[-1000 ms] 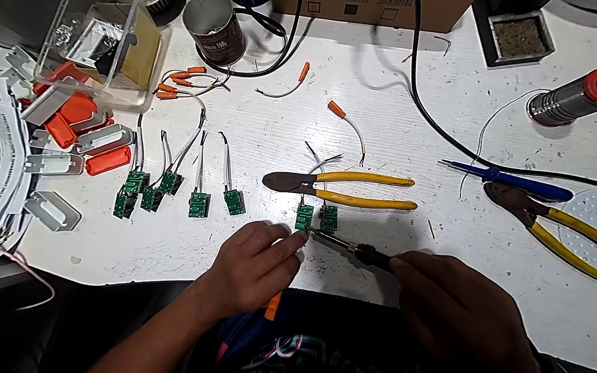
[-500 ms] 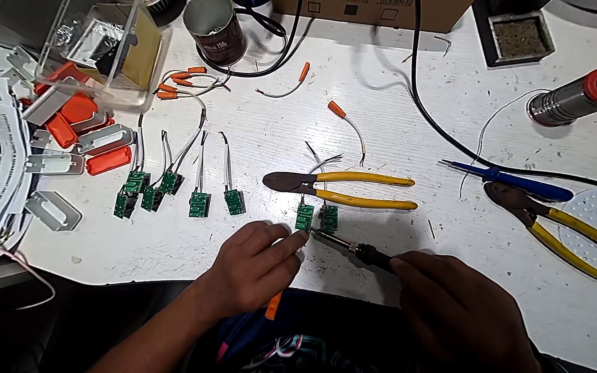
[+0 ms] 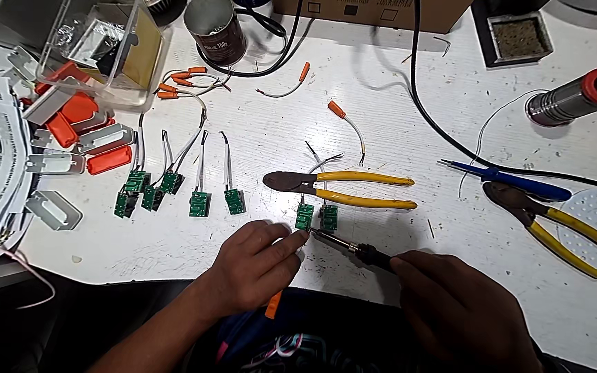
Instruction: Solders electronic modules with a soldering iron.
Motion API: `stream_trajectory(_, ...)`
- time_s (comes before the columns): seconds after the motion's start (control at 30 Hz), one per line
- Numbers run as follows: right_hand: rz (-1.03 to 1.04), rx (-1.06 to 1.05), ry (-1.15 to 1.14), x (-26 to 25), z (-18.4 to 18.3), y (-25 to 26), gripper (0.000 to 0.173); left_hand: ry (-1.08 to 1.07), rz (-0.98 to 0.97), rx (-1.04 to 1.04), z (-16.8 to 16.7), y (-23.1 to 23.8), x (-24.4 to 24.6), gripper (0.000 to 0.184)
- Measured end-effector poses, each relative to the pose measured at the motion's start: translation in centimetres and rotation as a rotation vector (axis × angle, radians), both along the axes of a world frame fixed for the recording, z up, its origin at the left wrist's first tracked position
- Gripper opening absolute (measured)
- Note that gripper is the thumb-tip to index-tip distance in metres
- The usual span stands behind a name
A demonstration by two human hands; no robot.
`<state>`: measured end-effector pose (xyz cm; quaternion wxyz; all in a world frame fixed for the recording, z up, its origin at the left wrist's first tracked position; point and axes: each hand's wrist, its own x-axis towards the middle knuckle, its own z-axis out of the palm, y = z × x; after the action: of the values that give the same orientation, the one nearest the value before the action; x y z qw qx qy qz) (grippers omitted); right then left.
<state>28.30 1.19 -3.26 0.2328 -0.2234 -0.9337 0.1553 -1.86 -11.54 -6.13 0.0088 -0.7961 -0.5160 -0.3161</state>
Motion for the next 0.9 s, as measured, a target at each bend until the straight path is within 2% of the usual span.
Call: stream_trajectory(0.9,0.017,-0.021,0.004,-0.26,-0.15,-0.04,0.027,0.0,0.003,-0.002,0.05,-0.01,0.04,0.005)
